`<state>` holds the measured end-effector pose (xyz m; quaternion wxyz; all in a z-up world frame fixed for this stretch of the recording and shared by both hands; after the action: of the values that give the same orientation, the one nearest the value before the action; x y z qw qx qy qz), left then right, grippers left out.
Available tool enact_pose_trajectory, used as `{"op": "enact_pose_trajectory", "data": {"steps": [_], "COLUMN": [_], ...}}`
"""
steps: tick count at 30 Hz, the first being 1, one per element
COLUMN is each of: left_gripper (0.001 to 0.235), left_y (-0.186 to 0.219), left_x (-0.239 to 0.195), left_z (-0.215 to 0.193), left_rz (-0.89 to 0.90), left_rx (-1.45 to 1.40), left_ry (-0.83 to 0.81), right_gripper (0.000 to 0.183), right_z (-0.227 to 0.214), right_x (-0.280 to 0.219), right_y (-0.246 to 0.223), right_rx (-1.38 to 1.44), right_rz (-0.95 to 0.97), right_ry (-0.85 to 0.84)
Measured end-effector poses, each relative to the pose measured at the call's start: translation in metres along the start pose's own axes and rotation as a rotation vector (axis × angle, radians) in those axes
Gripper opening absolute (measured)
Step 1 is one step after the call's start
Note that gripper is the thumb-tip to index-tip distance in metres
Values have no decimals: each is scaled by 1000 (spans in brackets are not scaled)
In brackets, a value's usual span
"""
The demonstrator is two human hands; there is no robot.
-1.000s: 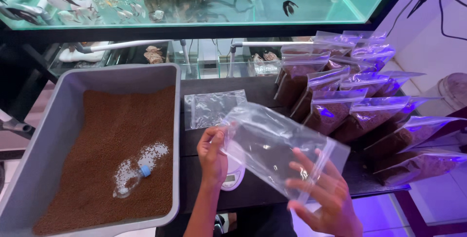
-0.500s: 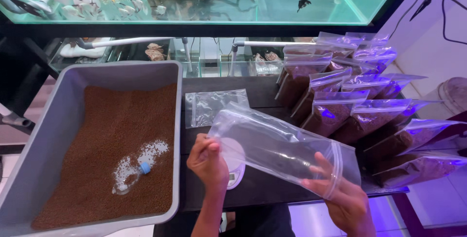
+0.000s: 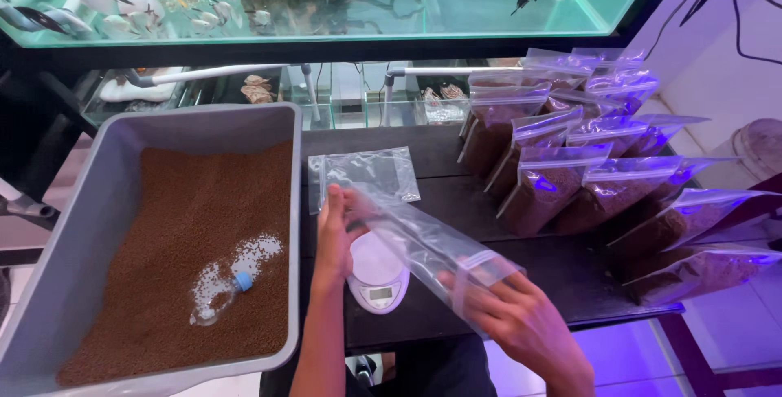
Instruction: The person scoops fish food from a large bin into a small plastic bag, weighs the bag on a digital scale, and seals the bag.
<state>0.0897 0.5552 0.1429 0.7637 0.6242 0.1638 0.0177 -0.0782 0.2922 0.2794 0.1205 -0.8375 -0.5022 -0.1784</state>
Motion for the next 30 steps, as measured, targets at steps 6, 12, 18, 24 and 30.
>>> {"op": "enact_pose_trajectory", "data": {"steps": [6, 12, 18, 24, 30], "left_gripper": [20, 57, 39, 21, 43], "left_y": [10, -44, -19, -46, -29], "left_x": [-7, 1, -25, -6, -24], "left_z": [-13, -18, -6, 5, 10], "left_rz": [53, 279, 444, 441, 233], "left_rx": [-156, -455, 78, -365, -184], "left_ry": [74, 185, 148, 86, 138], "right_gripper": [136, 117, 117, 67, 56], "right_z": [28, 41, -8, 24, 31], "right_x": [-1, -54, -34, -65, -65], "right_y": [25, 72, 58, 87, 85], "right_rx": [408, 876, 940, 814, 780], "right_rz": [315, 798, 732, 964, 745], "right_ry": [-91, 412, 458, 554, 611]}}
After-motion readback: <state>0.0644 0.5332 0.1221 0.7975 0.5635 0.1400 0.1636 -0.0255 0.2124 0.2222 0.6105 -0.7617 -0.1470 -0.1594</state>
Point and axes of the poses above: each hand's wrist, its own x-axis towards the middle knuckle, its own z-axis out of the palm, y = z × x, the point moved 8 cm from there along x, towards the middle knuckle, and after that the axes turned 13 degrees about x, right-handed, at the moved point
